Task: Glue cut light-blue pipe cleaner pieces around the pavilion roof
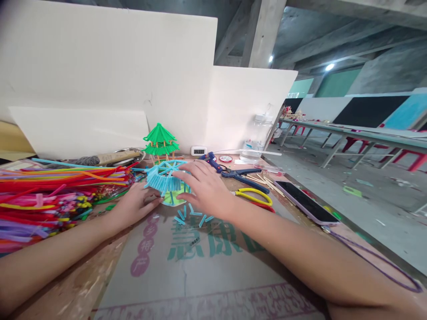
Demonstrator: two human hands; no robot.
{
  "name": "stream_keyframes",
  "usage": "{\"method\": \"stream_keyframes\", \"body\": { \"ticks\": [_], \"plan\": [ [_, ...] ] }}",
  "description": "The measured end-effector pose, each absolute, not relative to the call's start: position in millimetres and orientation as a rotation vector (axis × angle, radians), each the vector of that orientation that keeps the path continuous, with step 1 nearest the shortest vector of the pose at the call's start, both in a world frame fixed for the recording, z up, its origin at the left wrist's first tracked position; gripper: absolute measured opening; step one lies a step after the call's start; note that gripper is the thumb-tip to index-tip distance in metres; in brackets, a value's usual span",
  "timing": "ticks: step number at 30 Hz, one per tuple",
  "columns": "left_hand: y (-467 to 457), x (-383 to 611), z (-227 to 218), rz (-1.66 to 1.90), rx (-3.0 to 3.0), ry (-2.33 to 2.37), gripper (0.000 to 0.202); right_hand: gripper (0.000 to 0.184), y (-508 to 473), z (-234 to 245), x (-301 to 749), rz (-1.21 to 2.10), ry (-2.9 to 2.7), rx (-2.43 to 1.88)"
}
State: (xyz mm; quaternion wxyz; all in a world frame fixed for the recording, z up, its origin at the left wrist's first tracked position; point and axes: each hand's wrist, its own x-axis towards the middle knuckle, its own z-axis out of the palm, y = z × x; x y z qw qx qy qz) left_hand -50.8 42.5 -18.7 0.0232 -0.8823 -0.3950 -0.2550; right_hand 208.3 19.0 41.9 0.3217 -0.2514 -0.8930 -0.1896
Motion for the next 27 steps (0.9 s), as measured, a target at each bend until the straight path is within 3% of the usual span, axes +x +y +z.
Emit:
{"method": "stream_keyframes", "body": {
  "ticks": [5, 9, 12, 14, 20, 27],
  "plan": [
    [43, -51, -19, -0.794, -2.725, -1.218, 0.024, 0.042, 23, 33, 202, -0.549, -2.3, -0.616],
    [45, -53, -18, -0.8, -2.705, -1.271, 0.024, 0.049, 26, 28, 205, -0.522, -2.268, -0.59],
    [46, -54, -17, -0.806, -2.717, -1.308, 0.024, 0.033, 27, 33, 211, -0.442, -2.208, -0.631],
    [46, -53, -16, -0.805, -2.733, -1.31, 0.023, 0.02, 24, 45, 216, -0.328, -2.269, -0.699],
    [45, -53, -14, -0.779, -2.707, -1.33, 0.024, 0.019, 6, 80, 221, 0.209, -2.881, -0.818],
    [47, -54, -16, -0.751, -2.711, -1.317, 0.027, 0.022, 5, 73, 220, 0.06, -3.016, -0.855]
  ]
}}
